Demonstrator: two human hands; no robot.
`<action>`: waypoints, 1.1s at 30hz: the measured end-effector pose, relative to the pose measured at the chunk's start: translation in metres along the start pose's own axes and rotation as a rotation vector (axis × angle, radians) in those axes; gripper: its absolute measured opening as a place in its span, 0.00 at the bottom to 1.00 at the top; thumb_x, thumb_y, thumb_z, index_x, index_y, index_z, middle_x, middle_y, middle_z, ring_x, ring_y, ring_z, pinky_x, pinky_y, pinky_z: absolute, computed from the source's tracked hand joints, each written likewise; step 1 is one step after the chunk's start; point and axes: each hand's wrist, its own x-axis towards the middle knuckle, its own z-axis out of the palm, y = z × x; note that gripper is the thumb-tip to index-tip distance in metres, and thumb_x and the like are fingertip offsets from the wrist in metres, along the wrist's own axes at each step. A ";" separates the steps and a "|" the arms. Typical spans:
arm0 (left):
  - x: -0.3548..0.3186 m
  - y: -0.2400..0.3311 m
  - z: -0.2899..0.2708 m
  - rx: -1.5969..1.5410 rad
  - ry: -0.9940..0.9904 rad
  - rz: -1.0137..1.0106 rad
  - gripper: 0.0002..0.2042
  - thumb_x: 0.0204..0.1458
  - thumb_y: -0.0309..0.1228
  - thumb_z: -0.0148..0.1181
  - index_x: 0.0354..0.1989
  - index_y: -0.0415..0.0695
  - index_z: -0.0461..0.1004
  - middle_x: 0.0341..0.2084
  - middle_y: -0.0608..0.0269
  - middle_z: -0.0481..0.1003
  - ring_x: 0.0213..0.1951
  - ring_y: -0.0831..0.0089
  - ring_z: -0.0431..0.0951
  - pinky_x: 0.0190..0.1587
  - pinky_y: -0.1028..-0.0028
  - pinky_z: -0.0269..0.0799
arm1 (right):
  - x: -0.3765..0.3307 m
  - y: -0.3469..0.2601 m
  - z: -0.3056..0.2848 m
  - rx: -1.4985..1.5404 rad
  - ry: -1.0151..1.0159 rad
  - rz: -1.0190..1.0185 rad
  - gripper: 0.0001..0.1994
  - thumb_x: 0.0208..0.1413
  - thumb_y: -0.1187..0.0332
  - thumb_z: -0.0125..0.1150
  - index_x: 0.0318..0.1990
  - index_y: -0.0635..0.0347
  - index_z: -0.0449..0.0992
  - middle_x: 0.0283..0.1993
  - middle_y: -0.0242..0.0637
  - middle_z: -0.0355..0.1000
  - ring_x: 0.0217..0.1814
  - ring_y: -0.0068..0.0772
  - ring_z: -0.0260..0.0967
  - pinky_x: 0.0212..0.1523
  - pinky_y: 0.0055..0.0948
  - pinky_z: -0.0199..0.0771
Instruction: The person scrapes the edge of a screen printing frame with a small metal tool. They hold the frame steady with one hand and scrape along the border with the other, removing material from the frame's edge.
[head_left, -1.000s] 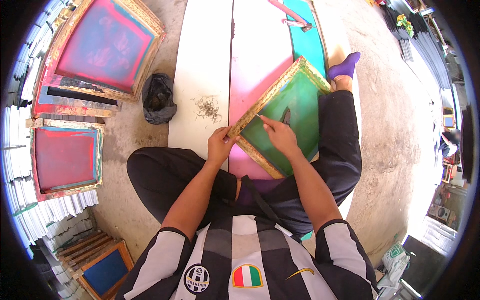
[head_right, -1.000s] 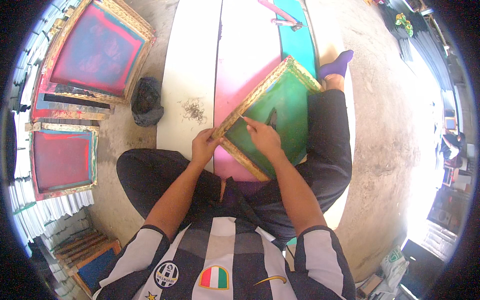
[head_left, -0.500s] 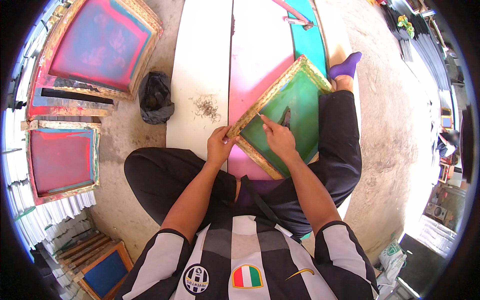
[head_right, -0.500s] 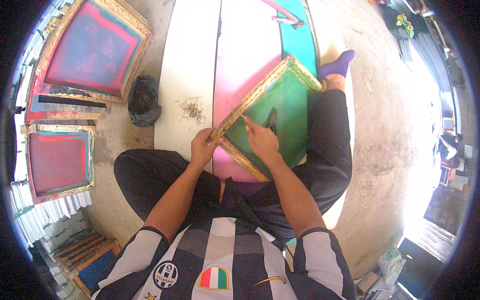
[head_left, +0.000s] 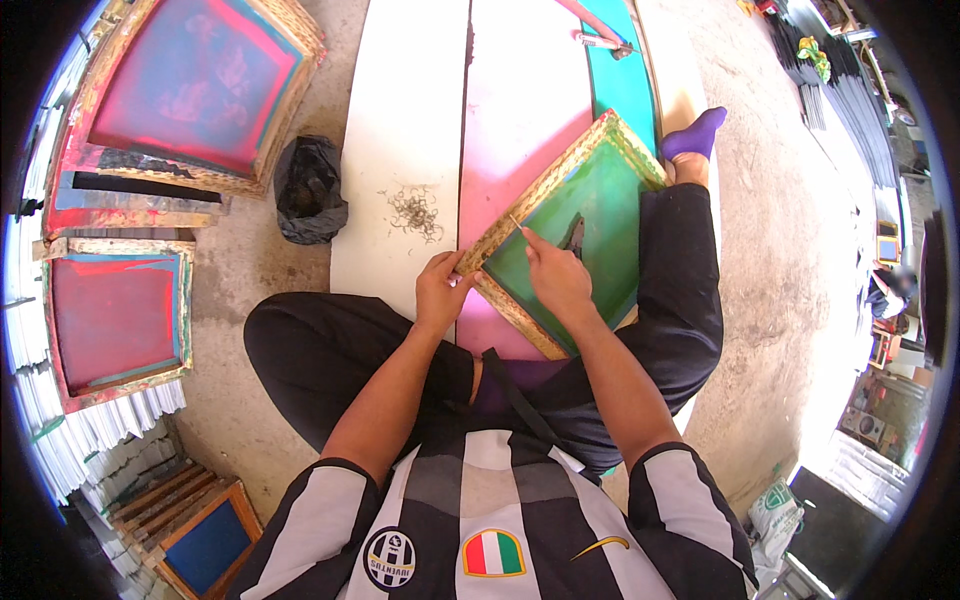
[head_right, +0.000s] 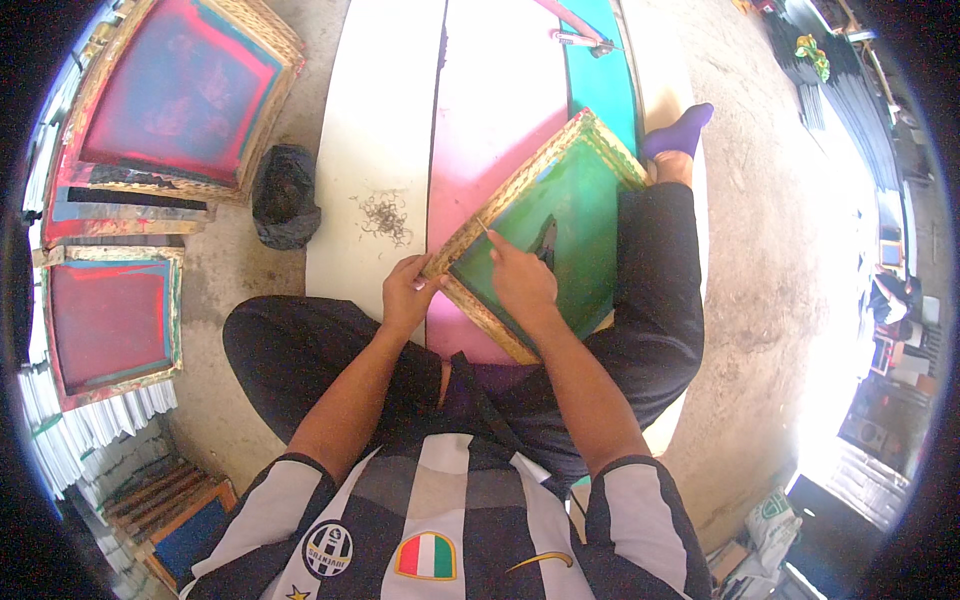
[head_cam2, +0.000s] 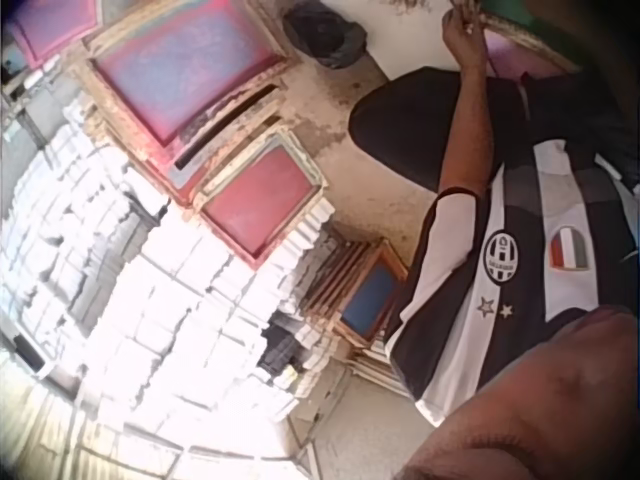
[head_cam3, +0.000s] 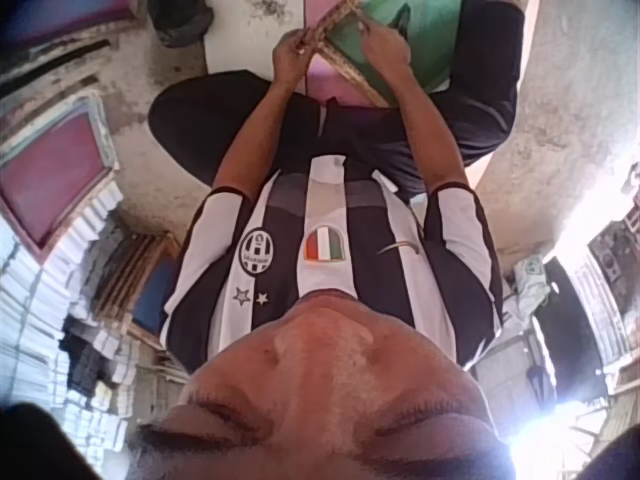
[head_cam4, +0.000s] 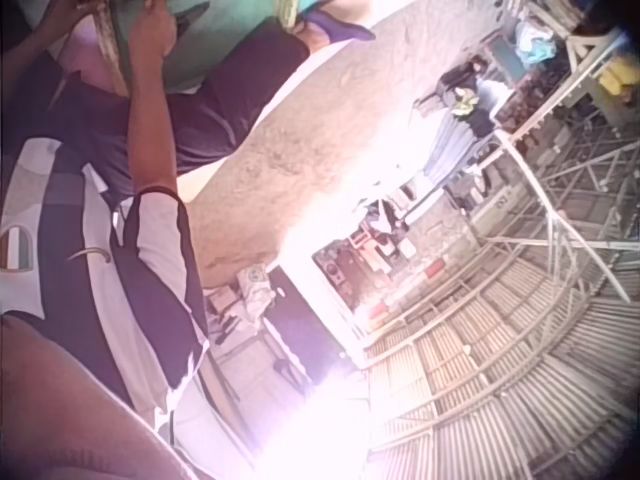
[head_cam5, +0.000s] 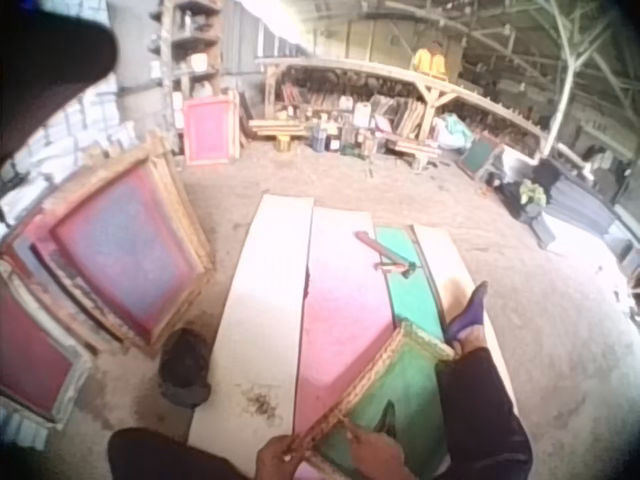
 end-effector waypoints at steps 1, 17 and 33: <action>0.000 -0.002 0.001 0.010 0.015 0.015 0.27 0.48 0.34 0.75 0.55 0.33 0.78 0.49 0.45 0.78 0.43 0.62 0.82 0.46 0.70 0.79 | 0.000 -0.005 -0.003 -0.025 -0.019 0.016 0.19 0.69 0.57 0.48 0.65 0.34 0.71 0.43 0.53 0.80 0.45 0.62 0.78 0.48 0.56 0.77; 0.003 -0.002 0.000 0.049 -0.006 0.021 0.27 0.46 0.34 0.76 0.54 0.33 0.78 0.47 0.47 0.79 0.38 0.64 0.82 0.43 0.70 0.79 | 0.009 0.015 0.035 0.245 0.047 -0.042 0.21 0.67 0.58 0.53 0.66 0.42 0.72 0.37 0.57 0.79 0.44 0.60 0.79 0.48 0.52 0.77; 0.002 0.003 -0.004 0.103 -0.032 0.030 0.27 0.48 0.36 0.76 0.54 0.34 0.78 0.48 0.45 0.79 0.46 0.59 0.82 0.51 0.67 0.77 | 0.020 0.034 0.022 1.049 -0.298 0.206 0.21 0.70 0.54 0.54 0.66 0.46 0.73 0.18 0.21 0.57 0.16 0.18 0.53 0.19 0.24 0.60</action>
